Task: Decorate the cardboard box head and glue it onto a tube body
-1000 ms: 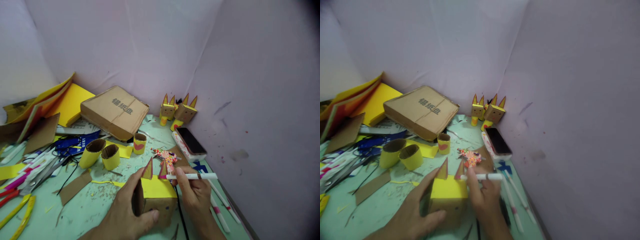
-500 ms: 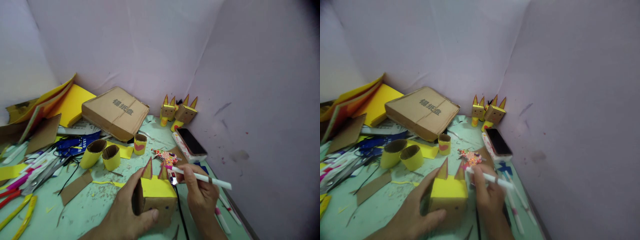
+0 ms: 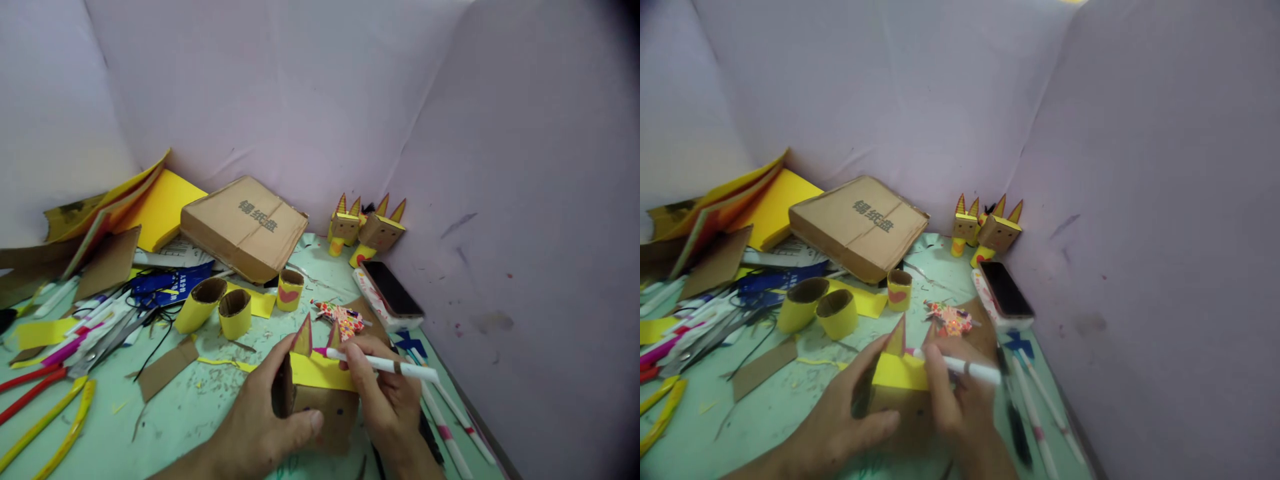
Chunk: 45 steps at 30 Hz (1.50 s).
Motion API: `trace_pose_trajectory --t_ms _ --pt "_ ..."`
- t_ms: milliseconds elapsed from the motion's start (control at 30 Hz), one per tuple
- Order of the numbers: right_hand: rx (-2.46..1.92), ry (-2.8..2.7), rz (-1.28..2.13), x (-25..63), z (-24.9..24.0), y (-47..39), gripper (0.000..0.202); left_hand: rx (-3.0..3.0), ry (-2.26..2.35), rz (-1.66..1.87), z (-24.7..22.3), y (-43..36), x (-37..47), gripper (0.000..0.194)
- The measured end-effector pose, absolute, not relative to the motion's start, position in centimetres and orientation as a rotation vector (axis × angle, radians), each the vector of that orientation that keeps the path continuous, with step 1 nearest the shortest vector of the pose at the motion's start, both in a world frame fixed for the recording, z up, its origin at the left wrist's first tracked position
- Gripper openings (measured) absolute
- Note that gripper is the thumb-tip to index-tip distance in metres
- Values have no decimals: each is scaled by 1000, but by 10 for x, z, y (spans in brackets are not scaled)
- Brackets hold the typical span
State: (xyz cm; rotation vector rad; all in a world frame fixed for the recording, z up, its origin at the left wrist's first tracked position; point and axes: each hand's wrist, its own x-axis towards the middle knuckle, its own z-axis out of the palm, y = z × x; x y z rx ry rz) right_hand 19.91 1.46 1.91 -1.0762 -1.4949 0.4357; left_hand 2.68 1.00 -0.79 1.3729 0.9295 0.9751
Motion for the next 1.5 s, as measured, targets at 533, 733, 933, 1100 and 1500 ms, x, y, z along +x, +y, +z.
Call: trace_pose_trajectory --t_ms 533,733,933,1100,1500 --pt "-1142 -1107 385 221 12 18 23 1233 742 1070 -8 14 26 91" --pt "-1045 -1357 838 235 7 27 43 1386 838 1143 -9 26 26 91" --pt "-997 -1560 1119 233 -8 38 92 1461 870 1066 -16 30 30 99" --pt "-1063 -1558 1074 233 -14 43 81 1599 1052 1022 -10 30 28 91" --pt "-1072 -1449 1019 230 -14 43 85 1833 1332 977 23 30 11 71"
